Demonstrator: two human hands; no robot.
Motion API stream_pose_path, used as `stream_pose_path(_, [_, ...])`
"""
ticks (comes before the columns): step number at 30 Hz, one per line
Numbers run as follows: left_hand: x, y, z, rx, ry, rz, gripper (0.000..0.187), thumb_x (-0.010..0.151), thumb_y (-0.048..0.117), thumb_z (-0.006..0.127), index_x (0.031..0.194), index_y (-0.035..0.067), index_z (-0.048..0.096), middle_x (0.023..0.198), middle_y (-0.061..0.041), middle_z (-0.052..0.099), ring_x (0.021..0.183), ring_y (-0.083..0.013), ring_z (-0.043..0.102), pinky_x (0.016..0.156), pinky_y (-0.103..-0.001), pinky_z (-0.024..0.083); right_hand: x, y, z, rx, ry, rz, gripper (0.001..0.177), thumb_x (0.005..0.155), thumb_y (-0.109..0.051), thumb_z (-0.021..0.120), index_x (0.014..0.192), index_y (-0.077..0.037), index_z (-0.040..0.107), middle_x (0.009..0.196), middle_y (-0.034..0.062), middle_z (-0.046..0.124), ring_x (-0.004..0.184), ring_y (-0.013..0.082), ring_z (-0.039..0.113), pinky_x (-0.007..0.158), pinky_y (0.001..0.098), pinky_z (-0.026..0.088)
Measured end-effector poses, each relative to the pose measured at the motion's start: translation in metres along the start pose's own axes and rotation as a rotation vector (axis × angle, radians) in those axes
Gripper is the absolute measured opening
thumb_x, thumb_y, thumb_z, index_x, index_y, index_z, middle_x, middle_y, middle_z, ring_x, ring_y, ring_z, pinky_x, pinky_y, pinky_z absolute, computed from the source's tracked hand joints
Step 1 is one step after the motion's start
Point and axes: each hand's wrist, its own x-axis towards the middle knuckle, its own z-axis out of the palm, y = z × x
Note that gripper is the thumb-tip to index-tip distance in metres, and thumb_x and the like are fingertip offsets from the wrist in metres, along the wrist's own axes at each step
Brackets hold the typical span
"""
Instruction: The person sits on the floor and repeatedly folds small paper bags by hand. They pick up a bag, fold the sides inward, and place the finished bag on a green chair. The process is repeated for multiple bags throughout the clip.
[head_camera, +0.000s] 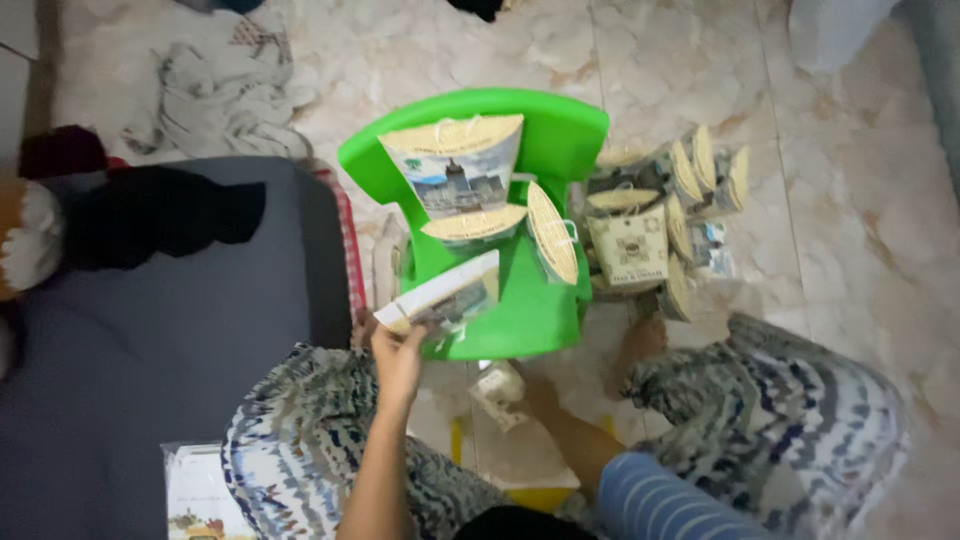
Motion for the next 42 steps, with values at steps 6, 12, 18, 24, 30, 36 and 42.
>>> stream_pose_path(6, [-0.006, 0.037, -0.018, -0.061, 0.039, 0.129, 0.022, 0.09, -0.003, 0.067, 0.112, -0.007, 0.07, 0.105, -0.012, 0.075, 0.094, -0.0195, 0.07, 0.086, -0.032, 0.054, 0.009, -0.016, 0.005, -0.024, -0.039, -0.16, 0.062, 0.073, -0.035, 0.087, 0.123, -0.006, 0.065, 0.115, 0.016, 0.072, 0.103, 0.0299, 0.068, 0.086, 0.042, 0.056])
stream_pose_path(12, [-0.021, 0.078, -0.028, -0.235, 0.174, 0.232, 0.03, 0.089, -0.003, 0.064, 0.118, -0.005, 0.065, 0.108, -0.01, 0.073, 0.099, -0.017, 0.069, 0.091, -0.03, 0.054, -0.062, -0.068, -0.065, -0.503, 0.001, -0.211, 0.048, 0.077, -0.031, 0.084, 0.118, -0.008, 0.073, 0.11, 0.0141, 0.076, 0.1, 0.0282, 0.07, 0.083, 0.041, 0.057])
stream_pose_path(18, [-0.013, 0.078, -0.038, -0.331, 0.197, 0.364, 0.033, 0.086, -0.008, 0.067, 0.118, -0.006, 0.064, 0.112, -0.009, 0.073, 0.101, -0.0178, 0.07, 0.092, -0.031, 0.055, -0.175, -0.125, -0.197, -0.295, 0.349, -0.316, 0.07, 0.075, -0.03, 0.086, 0.135, -0.012, 0.055, 0.101, 0.0116, 0.072, 0.088, 0.0285, 0.071, 0.076, 0.0435, 0.058])
stream_pose_path(24, [-0.003, 0.074, -0.043, -0.21, 0.214, 0.436, 0.034, 0.086, -0.005, 0.07, 0.12, -0.004, 0.066, 0.112, -0.009, 0.073, 0.1, -0.0166, 0.07, 0.091, -0.03, 0.054, -0.184, -0.175, -0.283, -0.385, 0.696, -0.535, 0.055, 0.078, -0.024, 0.081, 0.129, -0.015, 0.06, 0.11, 0.0101, 0.068, 0.104, 0.0318, 0.064, 0.091, 0.0446, 0.047])
stream_pose_path(30, [0.006, 0.075, -0.034, -0.208, 0.209, 0.483, 0.037, 0.085, -0.004, 0.07, 0.121, -0.002, 0.064, 0.11, -0.009, 0.073, 0.1, -0.0165, 0.07, 0.092, -0.03, 0.054, -0.121, -0.202, -0.296, -0.841, 0.801, -0.576, 0.037, 0.083, -0.017, 0.07, 0.119, -0.02, 0.065, 0.109, 0.0085, 0.069, 0.105, 0.0274, 0.063, 0.092, 0.0437, 0.043])
stream_pose_path(36, [0.015, 0.074, -0.032, -0.161, 0.225, 0.438, 0.037, 0.085, -0.004, 0.071, 0.122, -0.002, 0.065, 0.111, -0.009, 0.074, 0.1, -0.0183, 0.07, 0.092, -0.031, 0.053, -0.087, -0.218, -0.295, -0.933, 0.787, -0.562, 0.042, 0.089, -0.01, 0.061, 0.13, -0.015, 0.061, 0.109, 0.0106, 0.068, 0.11, 0.0291, 0.06, 0.097, 0.0444, 0.043])
stream_pose_path(42, [0.011, 0.074, -0.031, -0.15, 0.22, 0.461, 0.037, 0.085, -0.004, 0.067, 0.122, -0.002, 0.063, 0.111, -0.01, 0.072, 0.102, -0.0194, 0.068, 0.093, -0.03, 0.052, -0.095, -0.21, -0.276, -0.78, 1.077, -0.596, 0.073, 0.077, -0.005, 0.066, 0.147, -0.018, 0.049, 0.136, 0.0189, 0.055, 0.125, 0.0357, 0.053, 0.106, 0.049, 0.037])
